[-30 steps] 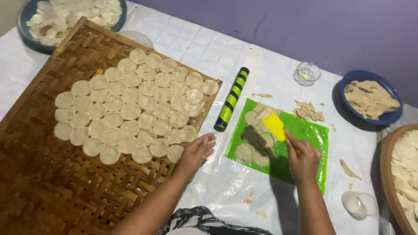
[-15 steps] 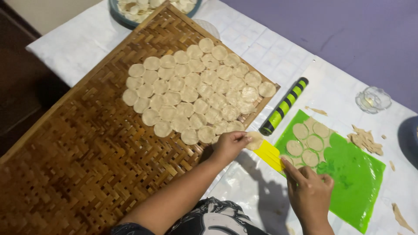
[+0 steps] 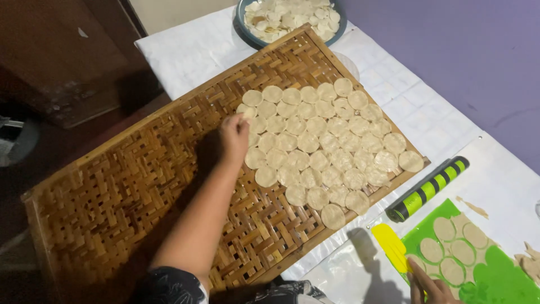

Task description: Preparing small dough discs and placing them on a drying mat.

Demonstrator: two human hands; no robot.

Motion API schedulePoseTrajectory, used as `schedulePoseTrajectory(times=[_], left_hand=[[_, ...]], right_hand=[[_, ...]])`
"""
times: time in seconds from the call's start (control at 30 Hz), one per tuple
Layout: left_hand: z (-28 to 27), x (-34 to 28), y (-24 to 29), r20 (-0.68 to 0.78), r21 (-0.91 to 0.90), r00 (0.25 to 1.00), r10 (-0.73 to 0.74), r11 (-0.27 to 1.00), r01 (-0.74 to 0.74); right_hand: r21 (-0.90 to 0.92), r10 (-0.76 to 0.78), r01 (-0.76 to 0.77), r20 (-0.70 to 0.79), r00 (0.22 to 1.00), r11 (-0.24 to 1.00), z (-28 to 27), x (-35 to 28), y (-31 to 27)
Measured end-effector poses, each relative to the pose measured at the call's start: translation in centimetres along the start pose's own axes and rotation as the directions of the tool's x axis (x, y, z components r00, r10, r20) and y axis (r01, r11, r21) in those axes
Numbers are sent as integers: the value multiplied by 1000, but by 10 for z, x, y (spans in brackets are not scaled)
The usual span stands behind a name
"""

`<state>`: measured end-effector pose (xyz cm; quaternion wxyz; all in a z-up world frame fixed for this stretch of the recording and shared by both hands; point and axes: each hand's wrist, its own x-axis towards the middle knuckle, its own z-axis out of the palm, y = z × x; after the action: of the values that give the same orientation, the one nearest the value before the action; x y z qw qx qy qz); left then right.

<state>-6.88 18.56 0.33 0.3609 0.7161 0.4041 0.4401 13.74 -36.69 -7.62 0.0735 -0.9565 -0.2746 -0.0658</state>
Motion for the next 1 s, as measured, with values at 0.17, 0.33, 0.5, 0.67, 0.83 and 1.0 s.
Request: schedulePoseTrajectory(times=[0.17, 0.33, 0.5, 0.67, 0.83, 1.0], left_hand=[[-39, 56, -22, -27, 271, 999, 23, 963, -15], [-32, 83, -36, 133, 279, 984, -120, 957, 79], [-43, 85, -1, 20, 537, 986, -168, 833, 131], [-43, 84, 5, -16, 519, 982, -186, 838, 167], [-9, 101, -76, -43, 431, 999, -12, 902, 30], [-21, 91, -44, -15, 421, 979, -201, 887, 189]], right_hand=[[324, -25, 30, -20, 999, 945, 63, -2, 43], [324, -54, 65, -43, 998, 944, 66, 1, 45], [247, -47, 47, -8, 999, 968, 66, 1, 53], [238, 3, -9, 26, 1000, 971, 61, -3, 55], [261, 42, -55, 55, 998, 964, 44, -5, 42], [214, 59, -79, 96, 994, 974, -3, -9, 9]])
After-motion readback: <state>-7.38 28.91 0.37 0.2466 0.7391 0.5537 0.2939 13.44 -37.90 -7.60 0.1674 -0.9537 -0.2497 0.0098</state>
